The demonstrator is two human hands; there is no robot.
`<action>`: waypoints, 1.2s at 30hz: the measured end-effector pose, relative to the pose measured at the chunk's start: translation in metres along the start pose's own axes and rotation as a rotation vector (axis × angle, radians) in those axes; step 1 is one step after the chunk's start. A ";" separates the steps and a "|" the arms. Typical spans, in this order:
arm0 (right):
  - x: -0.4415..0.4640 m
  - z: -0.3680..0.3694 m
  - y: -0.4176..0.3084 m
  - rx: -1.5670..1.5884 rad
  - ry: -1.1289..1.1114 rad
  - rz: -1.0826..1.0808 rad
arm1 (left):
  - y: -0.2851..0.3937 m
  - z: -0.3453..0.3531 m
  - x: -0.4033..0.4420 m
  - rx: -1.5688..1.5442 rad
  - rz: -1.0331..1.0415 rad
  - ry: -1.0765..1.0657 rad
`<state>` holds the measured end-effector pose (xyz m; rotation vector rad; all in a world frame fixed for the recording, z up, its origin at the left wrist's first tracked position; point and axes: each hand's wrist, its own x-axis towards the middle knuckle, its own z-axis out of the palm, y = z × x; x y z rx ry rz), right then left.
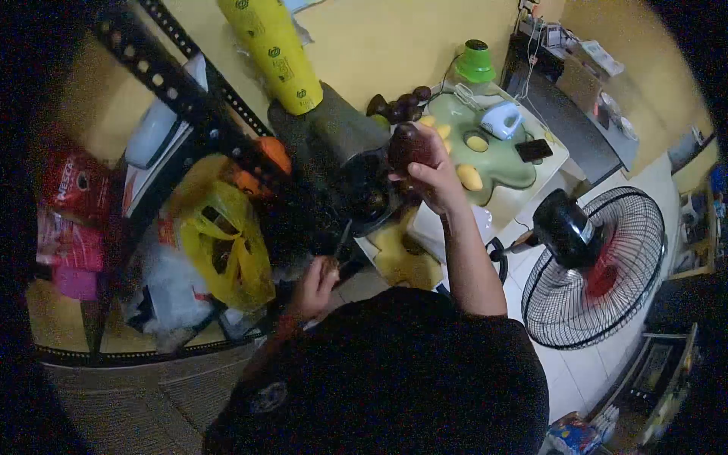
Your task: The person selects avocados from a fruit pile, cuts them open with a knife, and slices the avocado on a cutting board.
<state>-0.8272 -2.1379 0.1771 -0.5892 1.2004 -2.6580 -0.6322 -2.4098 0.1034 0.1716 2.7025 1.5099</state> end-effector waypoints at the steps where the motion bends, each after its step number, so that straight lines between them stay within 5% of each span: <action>1: -0.018 0.001 0.006 -0.069 -0.035 -0.032 | 0.035 -0.009 0.006 -0.023 0.002 0.009; 6: -0.088 0.039 -0.001 -0.555 -0.021 -0.211 | 0.128 -0.027 0.000 0.066 0.275 0.098; 9: -0.131 0.078 -0.021 -0.553 0.014 -0.154 | 0.151 -0.027 -0.024 0.082 0.344 0.054; 20: -0.250 0.130 -0.054 -0.805 0.224 -0.127 | 0.148 0.015 -0.090 0.001 0.479 -0.138; 28: -0.322 0.131 -0.086 -0.719 0.333 -0.150 | 0.179 0.070 -0.116 0.036 0.502 -0.395; 32: -0.371 0.112 -0.097 -0.621 0.557 -0.175 | 0.205 0.114 -0.124 0.200 0.480 -0.484; 36: -0.429 0.078 -0.104 -0.281 0.698 -0.319 | 0.240 0.172 -0.131 0.190 0.577 -0.576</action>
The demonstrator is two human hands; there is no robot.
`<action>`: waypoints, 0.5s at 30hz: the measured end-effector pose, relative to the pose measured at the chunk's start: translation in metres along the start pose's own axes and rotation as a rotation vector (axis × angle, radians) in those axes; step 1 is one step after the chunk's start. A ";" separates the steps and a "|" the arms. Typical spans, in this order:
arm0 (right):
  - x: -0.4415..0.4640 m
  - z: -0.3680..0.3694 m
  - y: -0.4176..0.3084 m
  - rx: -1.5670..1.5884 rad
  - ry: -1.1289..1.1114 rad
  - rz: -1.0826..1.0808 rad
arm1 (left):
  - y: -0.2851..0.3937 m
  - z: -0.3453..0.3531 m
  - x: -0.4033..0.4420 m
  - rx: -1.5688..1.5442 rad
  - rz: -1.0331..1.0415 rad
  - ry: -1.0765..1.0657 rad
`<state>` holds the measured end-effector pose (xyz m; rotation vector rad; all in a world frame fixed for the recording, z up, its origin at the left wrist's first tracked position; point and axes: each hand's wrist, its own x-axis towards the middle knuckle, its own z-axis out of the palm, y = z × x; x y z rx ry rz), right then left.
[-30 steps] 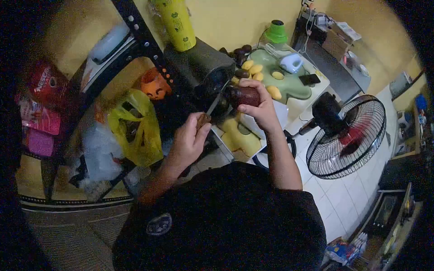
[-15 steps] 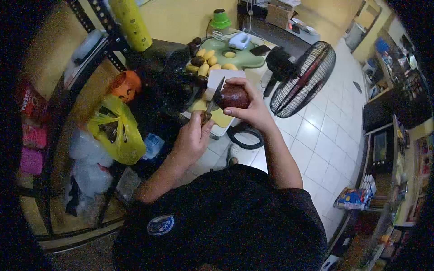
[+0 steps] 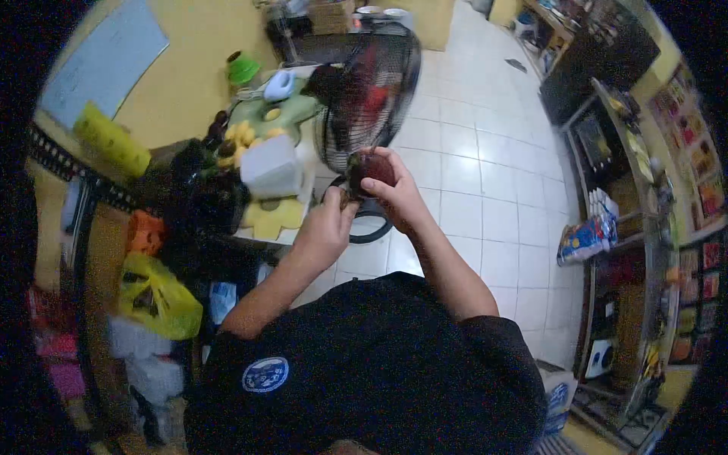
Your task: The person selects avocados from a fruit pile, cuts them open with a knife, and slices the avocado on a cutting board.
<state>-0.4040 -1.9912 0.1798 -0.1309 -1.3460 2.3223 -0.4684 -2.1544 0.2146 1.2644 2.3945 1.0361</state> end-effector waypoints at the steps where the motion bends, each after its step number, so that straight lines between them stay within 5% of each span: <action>1: -0.006 -0.021 -0.014 -0.064 0.004 0.009 | 0.014 0.009 0.009 -0.058 0.048 -0.030; 4: -0.019 -0.086 -0.075 -0.504 -0.017 -0.086 | 0.061 0.047 0.044 -0.196 0.210 -0.148; 15: -0.160 -0.253 -0.219 -0.478 0.600 -0.354 | 0.275 0.204 0.113 -0.042 0.487 -0.580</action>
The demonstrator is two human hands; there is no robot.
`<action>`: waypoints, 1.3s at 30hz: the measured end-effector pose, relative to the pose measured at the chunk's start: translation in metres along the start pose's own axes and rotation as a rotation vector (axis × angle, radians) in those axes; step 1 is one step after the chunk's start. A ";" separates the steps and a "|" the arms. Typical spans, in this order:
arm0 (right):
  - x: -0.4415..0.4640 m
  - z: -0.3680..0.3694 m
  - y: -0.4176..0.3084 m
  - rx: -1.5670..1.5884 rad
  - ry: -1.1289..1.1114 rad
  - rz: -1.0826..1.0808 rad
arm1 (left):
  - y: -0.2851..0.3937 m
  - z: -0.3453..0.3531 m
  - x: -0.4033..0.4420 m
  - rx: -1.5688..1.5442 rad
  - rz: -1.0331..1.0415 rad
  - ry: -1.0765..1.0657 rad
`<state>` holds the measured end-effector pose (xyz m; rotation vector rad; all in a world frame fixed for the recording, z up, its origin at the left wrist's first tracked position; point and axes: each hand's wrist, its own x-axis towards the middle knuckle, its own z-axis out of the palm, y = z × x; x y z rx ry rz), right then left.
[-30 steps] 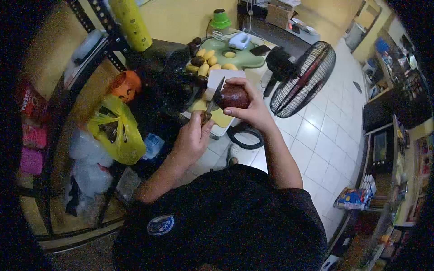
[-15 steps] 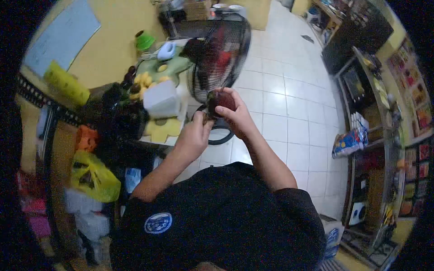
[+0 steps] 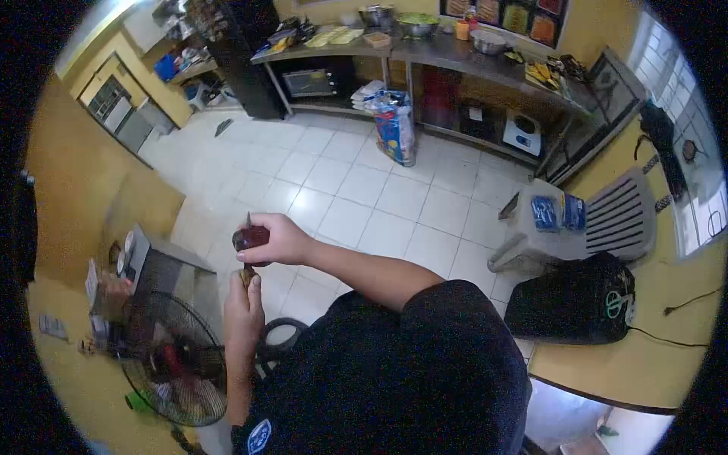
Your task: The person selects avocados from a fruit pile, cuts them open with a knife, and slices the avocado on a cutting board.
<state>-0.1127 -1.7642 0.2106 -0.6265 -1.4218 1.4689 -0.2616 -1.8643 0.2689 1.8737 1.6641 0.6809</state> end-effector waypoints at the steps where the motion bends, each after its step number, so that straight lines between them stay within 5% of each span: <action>1: -0.001 -0.015 -0.005 -0.014 0.024 -0.010 | 0.005 0.005 0.013 -0.004 0.026 -0.014; 4: -0.005 -0.048 -0.007 -0.075 0.143 -0.156 | 0.005 0.015 0.049 0.065 0.224 -0.105; 9: -0.027 -0.113 -0.015 -0.152 0.305 -0.062 | 0.022 0.057 0.101 0.079 0.352 -0.300; 15: -0.007 -0.154 0.010 0.645 0.726 -0.011 | 0.021 0.131 0.190 -0.059 0.499 -0.365; 17: 0.002 -0.183 0.014 0.519 0.781 -0.009 | 0.036 0.134 0.226 -0.005 0.454 -0.435; 19: 0.015 -0.217 0.027 -0.042 0.872 -0.069 | 0.042 0.137 0.264 0.078 0.532 -0.532; 21: 0.041 -0.237 0.024 -0.147 0.981 -0.127 | 0.043 0.143 0.304 0.042 0.589 -0.526; 27: 0.154 -0.304 0.000 0.216 1.045 -0.271 | 0.065 0.121 0.435 0.039 0.641 -0.579; 31: 0.225 -0.334 -0.004 0.292 1.047 -0.233 | 0.059 0.113 0.512 0.057 0.661 -0.595; 34: 0.269 -0.350 0.007 0.773 1.077 -0.178 | 0.050 0.136 0.559 0.042 0.620 -0.569; 39: 0.327 -0.389 0.021 0.898 1.013 -0.117 | 0.037 0.152 0.633 -0.024 0.605 -0.497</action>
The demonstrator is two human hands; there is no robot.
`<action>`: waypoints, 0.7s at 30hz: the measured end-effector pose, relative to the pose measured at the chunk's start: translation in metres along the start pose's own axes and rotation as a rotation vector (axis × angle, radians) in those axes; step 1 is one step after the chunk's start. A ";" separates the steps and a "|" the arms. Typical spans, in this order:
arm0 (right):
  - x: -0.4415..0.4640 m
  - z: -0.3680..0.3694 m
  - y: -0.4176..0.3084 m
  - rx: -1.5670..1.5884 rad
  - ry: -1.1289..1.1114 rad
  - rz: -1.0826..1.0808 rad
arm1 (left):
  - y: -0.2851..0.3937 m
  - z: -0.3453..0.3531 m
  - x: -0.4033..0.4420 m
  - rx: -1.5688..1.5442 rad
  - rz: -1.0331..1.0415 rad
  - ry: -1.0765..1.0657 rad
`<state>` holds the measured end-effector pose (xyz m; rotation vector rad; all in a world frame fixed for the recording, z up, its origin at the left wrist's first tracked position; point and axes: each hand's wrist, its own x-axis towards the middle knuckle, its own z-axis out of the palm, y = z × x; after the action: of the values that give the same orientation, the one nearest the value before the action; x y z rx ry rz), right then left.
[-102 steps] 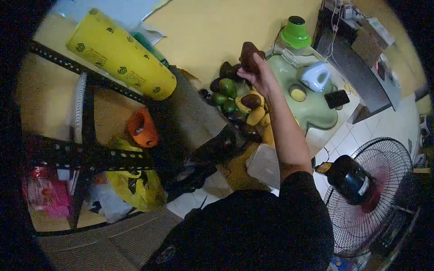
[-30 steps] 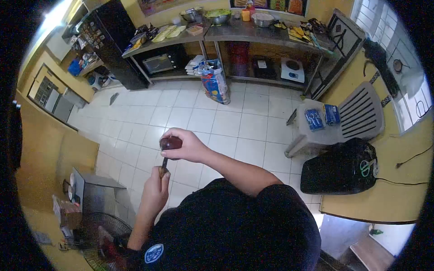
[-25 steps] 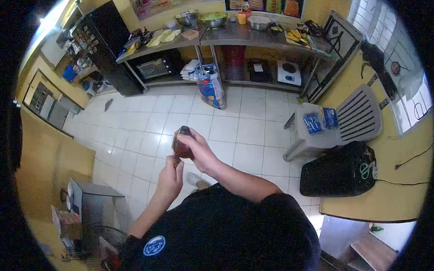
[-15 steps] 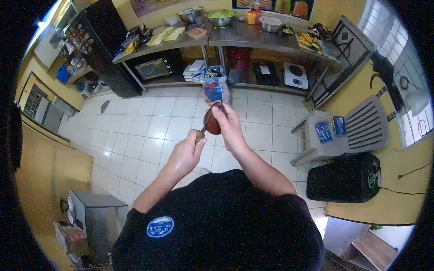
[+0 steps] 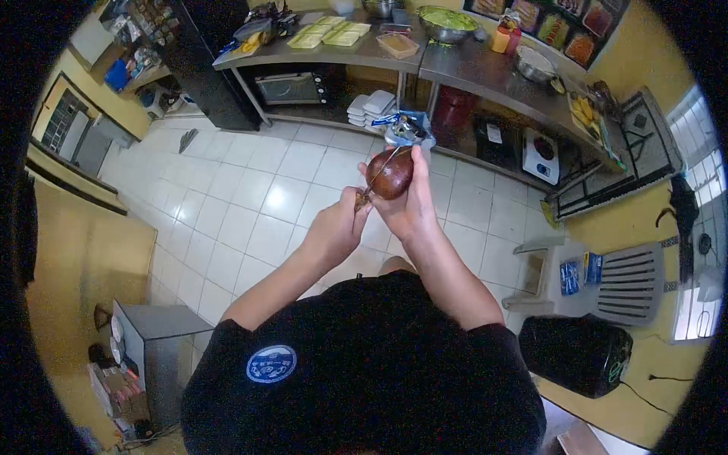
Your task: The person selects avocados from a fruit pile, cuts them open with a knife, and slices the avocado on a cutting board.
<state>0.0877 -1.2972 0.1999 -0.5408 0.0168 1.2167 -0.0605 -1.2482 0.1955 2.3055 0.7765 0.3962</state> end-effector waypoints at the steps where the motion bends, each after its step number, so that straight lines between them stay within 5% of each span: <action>1: 0.018 -0.003 0.000 -0.063 -0.010 0.006 | -0.013 -0.006 0.008 -0.015 0.028 0.033; 3: 0.070 -0.010 0.007 -0.247 -0.023 -0.111 | -0.040 -0.017 0.028 0.012 0.006 0.023; 10: 0.225 0.033 0.020 -0.162 0.103 -0.056 | -0.104 -0.088 0.120 0.074 -0.223 -0.094; 16: 0.355 0.115 0.044 0.042 0.131 0.378 | -0.183 -0.131 0.230 0.064 -0.292 0.069; 20: 0.437 0.116 0.074 0.318 0.005 0.678 | -0.218 -0.160 0.278 0.099 -0.390 0.169; 21: 0.461 0.114 0.080 0.232 -0.218 0.728 | -0.225 -0.170 0.284 0.096 -0.399 0.209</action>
<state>0.1527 -0.8244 0.1321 -0.1881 0.1804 1.9496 -0.0143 -0.8504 0.1882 2.1456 1.3552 0.4263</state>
